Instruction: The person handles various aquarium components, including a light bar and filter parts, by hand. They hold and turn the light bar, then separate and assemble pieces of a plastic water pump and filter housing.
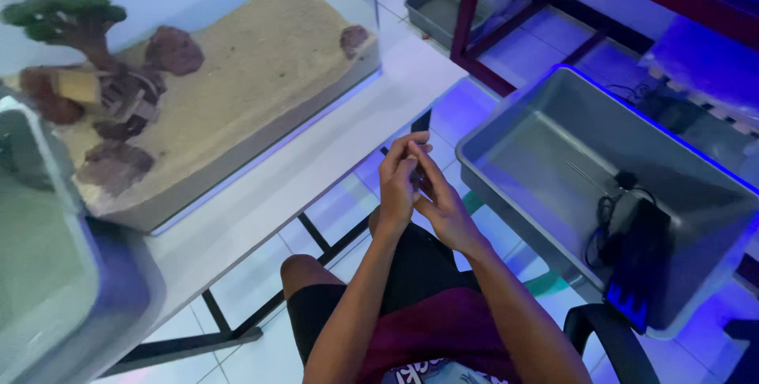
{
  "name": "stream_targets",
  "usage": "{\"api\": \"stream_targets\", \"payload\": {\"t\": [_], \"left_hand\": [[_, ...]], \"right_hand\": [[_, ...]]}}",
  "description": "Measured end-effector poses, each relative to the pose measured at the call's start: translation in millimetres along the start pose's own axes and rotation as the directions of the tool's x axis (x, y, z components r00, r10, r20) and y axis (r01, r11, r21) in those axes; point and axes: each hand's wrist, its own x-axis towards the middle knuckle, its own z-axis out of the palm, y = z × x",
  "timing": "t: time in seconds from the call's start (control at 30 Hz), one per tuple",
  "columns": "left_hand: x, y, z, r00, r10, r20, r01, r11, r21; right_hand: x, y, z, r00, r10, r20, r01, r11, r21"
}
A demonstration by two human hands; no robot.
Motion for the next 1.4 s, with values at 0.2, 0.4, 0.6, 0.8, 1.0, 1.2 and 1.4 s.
{"api": "stream_targets", "payload": {"t": [0.2, 0.4, 0.6, 0.8, 1.0, 1.2, 1.4], "left_hand": [[-15.2, 28.3, -47.2, 0.979, 0.1, -0.176, -0.084, 0.992, 0.098], [-38.7, 33.5, -81.0, 0.941, 0.239, -0.24, -0.182, 0.954, 0.236], [-65.6, 51.5, -108.0, 0.899, 0.336, -0.282, -0.24, 0.915, 0.324], [-82.3, 70.0, -119.7, 0.861, 0.285, -0.421, -0.228, 0.957, 0.181], [-91.4, 60.7, -131.8, 0.853, 0.259, -0.453, -0.178, 0.961, 0.213], [-94.0, 55.6, -115.5, 0.851, 0.27, -0.449, -0.19, 0.958, 0.216], [-99.8, 60.0, -113.7, 0.829, 0.308, -0.468, -0.22, 0.947, 0.234]], "right_hand": [[18.2, 6.2, 49.7, 0.982, -0.065, 0.178, 0.048, 0.994, 0.098], [24.0, 8.6, 88.1, 0.959, -0.052, 0.278, -0.027, 0.962, 0.272], [9.7, -19.3, 139.1, 0.909, -0.125, 0.397, 0.111, 0.992, 0.057], [-2.1, -49.2, 170.9, 0.791, -0.277, 0.545, 0.283, 0.956, 0.075], [-7.8, -26.3, 177.6, 0.789, -0.234, 0.568, 0.258, 0.965, 0.04], [10.4, -11.6, 171.4, 0.862, -0.08, 0.5, 0.038, 0.995, 0.094], [-4.2, -27.0, 166.9, 0.788, -0.22, 0.575, 0.216, 0.973, 0.077]]}}
